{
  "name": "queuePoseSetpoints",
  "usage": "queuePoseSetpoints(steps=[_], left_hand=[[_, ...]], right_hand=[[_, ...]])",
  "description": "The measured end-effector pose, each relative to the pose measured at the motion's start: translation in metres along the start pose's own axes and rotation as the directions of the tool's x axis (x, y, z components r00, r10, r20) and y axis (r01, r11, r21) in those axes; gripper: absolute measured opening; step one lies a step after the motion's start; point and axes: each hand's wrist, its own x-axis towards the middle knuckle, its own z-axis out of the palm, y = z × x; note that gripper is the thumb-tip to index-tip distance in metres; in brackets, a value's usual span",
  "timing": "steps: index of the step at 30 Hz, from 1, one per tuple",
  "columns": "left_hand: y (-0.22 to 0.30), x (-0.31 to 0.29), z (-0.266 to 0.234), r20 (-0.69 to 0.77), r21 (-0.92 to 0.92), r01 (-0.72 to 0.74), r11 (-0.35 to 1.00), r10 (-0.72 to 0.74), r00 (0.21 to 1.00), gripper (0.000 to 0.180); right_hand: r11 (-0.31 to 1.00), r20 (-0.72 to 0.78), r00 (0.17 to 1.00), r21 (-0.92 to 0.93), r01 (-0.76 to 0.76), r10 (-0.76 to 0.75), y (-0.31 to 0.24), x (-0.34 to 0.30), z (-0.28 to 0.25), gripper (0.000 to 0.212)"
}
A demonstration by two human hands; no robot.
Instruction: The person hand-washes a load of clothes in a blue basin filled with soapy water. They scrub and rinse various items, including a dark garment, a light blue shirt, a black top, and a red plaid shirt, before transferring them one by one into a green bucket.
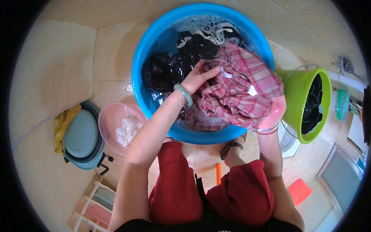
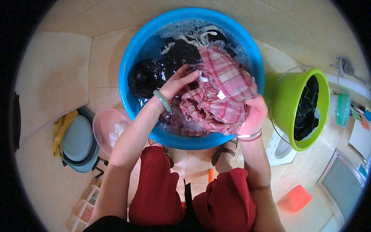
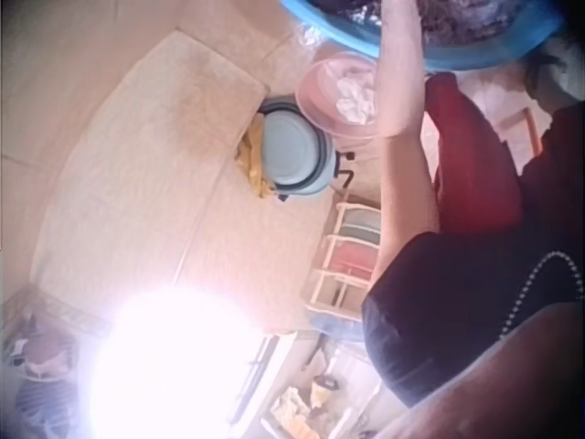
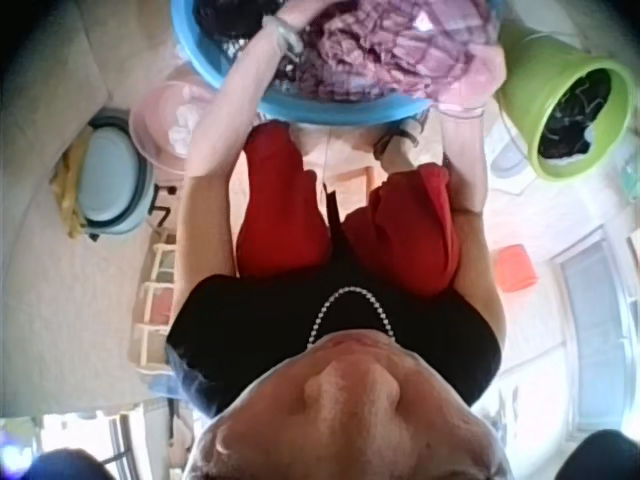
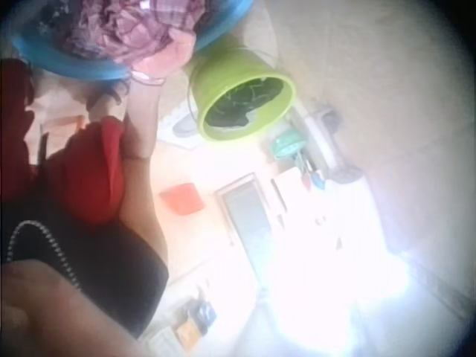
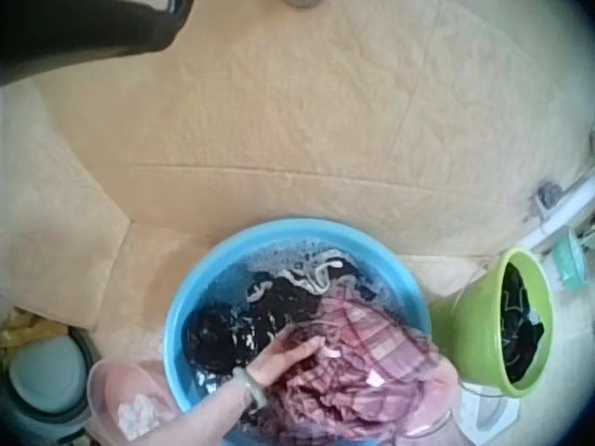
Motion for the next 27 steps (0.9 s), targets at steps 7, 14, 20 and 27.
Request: queuePoseSetpoints(steps=[7, 14, 20, 27], left_hand=[[-0.039, 0.009, -0.014, -0.002, 0.440, -0.047, 0.897, 0.053, 0.999, 0.034], [-0.022, -0.028, -0.004, -0.051, 0.517, -0.237, 0.823, 0.307, 0.950, 0.059], [-0.047, -0.050, -0.035, 0.284, 0.776, -0.456, 0.435, 0.404, 0.870, 0.026], [-0.007, -0.047, -0.002, 0.128, 0.608, -0.344, 0.716, 0.339, 0.932, 0.026]], right_hand=[[0.602, 0.000, 1.000, -0.798, -0.015, 0.025, 0.028, 0.041, -0.039, 0.045], [0.803, -0.164, 0.986, -0.589, -0.091, -0.009, 0.018, 0.038, -0.035, 0.042], [-0.299, 0.150, 0.884, -0.954, 0.012, -0.442, -0.007, 0.034, -0.042, 0.048], [-0.099, 0.482, 0.876, -0.872, 0.479, -0.005, 0.026, 0.037, -0.010, 0.030]])
